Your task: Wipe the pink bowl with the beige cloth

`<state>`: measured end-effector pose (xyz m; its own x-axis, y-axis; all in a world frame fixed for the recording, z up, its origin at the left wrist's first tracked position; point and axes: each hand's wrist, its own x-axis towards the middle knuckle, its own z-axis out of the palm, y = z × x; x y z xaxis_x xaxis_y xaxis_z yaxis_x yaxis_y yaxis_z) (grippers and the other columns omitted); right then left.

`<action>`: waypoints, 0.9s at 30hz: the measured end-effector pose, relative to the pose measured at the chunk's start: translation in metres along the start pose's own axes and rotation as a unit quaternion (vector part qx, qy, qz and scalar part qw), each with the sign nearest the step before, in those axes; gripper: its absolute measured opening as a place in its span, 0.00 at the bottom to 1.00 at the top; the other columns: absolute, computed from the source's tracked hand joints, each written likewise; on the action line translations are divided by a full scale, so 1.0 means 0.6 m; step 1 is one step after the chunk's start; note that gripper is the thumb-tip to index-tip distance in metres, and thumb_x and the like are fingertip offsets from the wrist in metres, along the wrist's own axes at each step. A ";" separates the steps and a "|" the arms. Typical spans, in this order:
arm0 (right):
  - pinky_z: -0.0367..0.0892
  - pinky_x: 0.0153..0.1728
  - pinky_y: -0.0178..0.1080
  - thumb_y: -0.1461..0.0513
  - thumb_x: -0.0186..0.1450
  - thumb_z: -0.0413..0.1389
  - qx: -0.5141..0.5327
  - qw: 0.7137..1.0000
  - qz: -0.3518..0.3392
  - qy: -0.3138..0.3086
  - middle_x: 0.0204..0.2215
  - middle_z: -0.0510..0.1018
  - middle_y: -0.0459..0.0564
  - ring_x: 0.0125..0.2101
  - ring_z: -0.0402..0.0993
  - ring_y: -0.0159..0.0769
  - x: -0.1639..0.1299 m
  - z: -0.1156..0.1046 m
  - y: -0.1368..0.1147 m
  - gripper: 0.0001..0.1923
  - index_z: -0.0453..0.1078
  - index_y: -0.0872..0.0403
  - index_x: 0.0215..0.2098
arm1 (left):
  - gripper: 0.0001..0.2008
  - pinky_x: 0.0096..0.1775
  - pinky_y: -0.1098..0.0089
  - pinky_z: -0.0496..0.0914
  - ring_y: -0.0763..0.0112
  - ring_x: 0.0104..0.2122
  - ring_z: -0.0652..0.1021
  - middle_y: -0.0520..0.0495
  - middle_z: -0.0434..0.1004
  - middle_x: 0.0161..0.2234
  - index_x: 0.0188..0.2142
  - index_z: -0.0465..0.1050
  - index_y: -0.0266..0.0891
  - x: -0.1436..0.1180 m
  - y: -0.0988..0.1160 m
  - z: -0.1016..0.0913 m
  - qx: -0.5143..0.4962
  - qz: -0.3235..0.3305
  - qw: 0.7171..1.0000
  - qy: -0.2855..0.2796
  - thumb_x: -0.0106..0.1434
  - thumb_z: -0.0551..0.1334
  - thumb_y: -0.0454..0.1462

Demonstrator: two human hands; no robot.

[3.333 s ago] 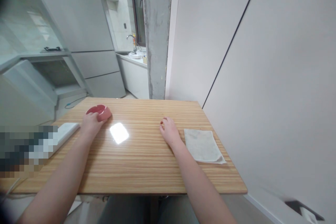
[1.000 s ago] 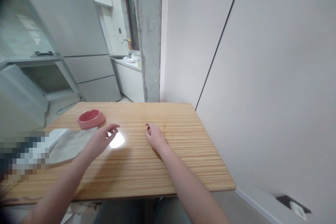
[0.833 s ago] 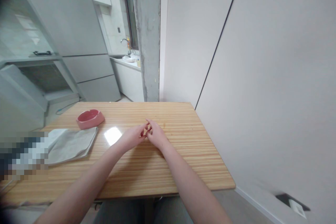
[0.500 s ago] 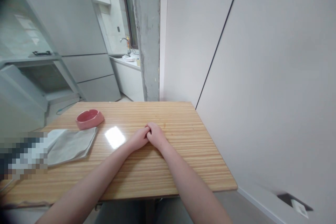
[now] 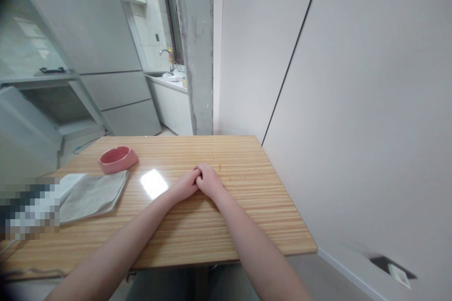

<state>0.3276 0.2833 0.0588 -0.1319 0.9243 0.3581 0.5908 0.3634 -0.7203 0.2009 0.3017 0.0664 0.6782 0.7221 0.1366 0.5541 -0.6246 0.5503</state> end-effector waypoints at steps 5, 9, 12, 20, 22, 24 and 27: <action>0.64 0.35 0.35 0.69 0.57 0.48 0.029 0.999 0.021 0.012 0.35 0.73 0.47 0.29 0.67 0.31 0.001 -0.003 0.009 0.19 0.66 0.53 0.46 | 0.16 0.48 0.64 0.66 0.63 0.44 0.74 0.43 0.75 0.42 0.46 0.68 0.40 -0.026 -0.020 -0.097 0.111 -0.029 0.981 0.159 0.60 0.50 0.32; 0.64 0.35 0.36 0.67 0.60 0.47 0.013 1.000 0.011 0.013 0.35 0.73 0.49 0.29 0.66 0.30 0.003 -0.006 0.012 0.15 0.66 0.55 0.45 | 0.19 0.56 0.46 0.53 0.48 0.53 0.66 0.35 0.69 0.51 0.52 0.64 0.37 -0.073 -0.083 -0.197 0.266 -0.247 0.856 0.368 0.62 0.52 0.39; 0.64 0.35 0.36 0.67 0.61 0.47 0.005 1.000 0.014 0.017 0.34 0.74 0.49 0.29 0.66 0.30 0.004 -0.006 0.008 0.14 0.67 0.55 0.44 | 0.25 0.54 0.39 0.50 0.41 0.51 0.68 0.28 0.69 0.49 0.52 0.64 0.34 -0.101 -0.133 -0.224 0.288 -0.358 0.845 0.273 0.61 0.54 0.47; 0.64 0.35 0.36 0.67 0.61 0.47 0.007 1.000 0.023 0.017 0.32 0.74 0.48 0.29 0.68 0.31 0.002 -0.003 0.014 0.14 0.68 0.55 0.43 | 0.25 0.52 0.48 0.57 0.47 0.46 0.72 0.30 0.73 0.42 0.53 0.63 0.30 -0.113 -0.188 -0.203 0.317 -0.404 0.814 0.272 0.60 0.54 0.44; 0.65 0.35 0.37 0.67 0.61 0.47 0.008 1.000 0.021 0.020 0.32 0.75 0.49 0.30 0.68 0.32 0.002 -0.001 0.018 0.14 0.69 0.55 0.42 | 0.22 0.51 0.52 0.59 0.48 0.44 0.72 0.31 0.74 0.41 0.46 0.68 0.29 -0.119 -0.203 -0.208 0.331 -0.401 0.815 0.257 0.60 0.54 0.44; 0.65 0.36 0.38 0.66 0.60 0.47 0.010 0.999 0.017 0.025 0.32 0.75 0.49 0.30 0.69 0.33 0.004 0.000 0.023 0.13 0.69 0.54 0.40 | 0.18 0.50 0.54 0.61 0.50 0.43 0.72 0.32 0.74 0.40 0.39 0.71 0.31 -0.125 -0.217 -0.213 0.344 -0.379 0.824 0.245 0.59 0.54 0.44; 0.66 0.36 0.40 0.65 0.61 0.47 0.027 0.998 0.026 0.057 0.32 0.74 0.49 0.30 0.69 0.34 0.007 0.001 0.027 0.12 0.69 0.54 0.40 | 0.15 0.47 0.58 0.64 0.53 0.41 0.72 0.35 0.73 0.37 0.35 0.70 0.33 -0.121 -0.213 -0.212 0.341 -0.302 0.850 0.264 0.60 0.54 0.44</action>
<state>0.3363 0.2931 0.0483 -0.0086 0.9239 0.3826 0.5498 0.3239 -0.7699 0.0194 0.3672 0.0911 -0.0403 0.8929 0.4485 0.9975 0.0098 0.0702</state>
